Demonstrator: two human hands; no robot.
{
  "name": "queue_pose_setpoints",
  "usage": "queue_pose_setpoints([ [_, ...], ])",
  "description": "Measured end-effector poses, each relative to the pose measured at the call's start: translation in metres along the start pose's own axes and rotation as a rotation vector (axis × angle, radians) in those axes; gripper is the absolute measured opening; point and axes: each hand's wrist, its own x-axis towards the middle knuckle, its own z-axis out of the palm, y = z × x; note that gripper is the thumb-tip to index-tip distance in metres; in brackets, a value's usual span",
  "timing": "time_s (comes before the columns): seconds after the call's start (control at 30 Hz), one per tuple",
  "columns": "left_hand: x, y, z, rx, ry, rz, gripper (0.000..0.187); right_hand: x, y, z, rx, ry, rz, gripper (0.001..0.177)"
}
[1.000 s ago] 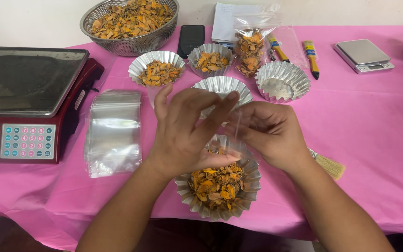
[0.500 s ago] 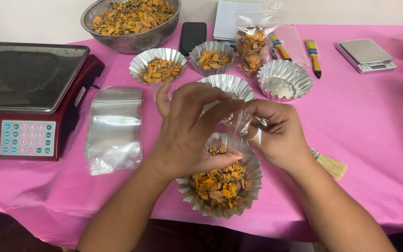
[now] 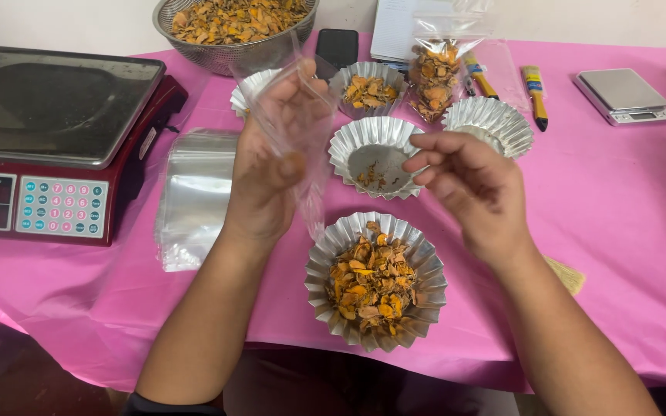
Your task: Sorting and packaging dried tea leaves from foil cups into plastic bags using a brush and hands
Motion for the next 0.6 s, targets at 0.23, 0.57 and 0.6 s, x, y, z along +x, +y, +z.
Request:
queue_pose_setpoints([
  [0.23, -0.002, -0.014, 0.006, -0.219, -0.049, 0.022, 0.096, -0.005, -0.017, 0.030, -0.390, -0.144, -0.139, 0.117],
  [0.57, -0.004, -0.006, 0.004, -0.071, 0.009, 0.023, 0.102, -0.005, -0.014, 0.032, -0.458, -0.125, -0.219, 0.084],
  [0.6, -0.003, -0.006, 0.003, -0.015, 0.017, 0.102, 0.093, -0.004, -0.014, 0.031, -0.467, -0.104, -0.208, 0.079],
])
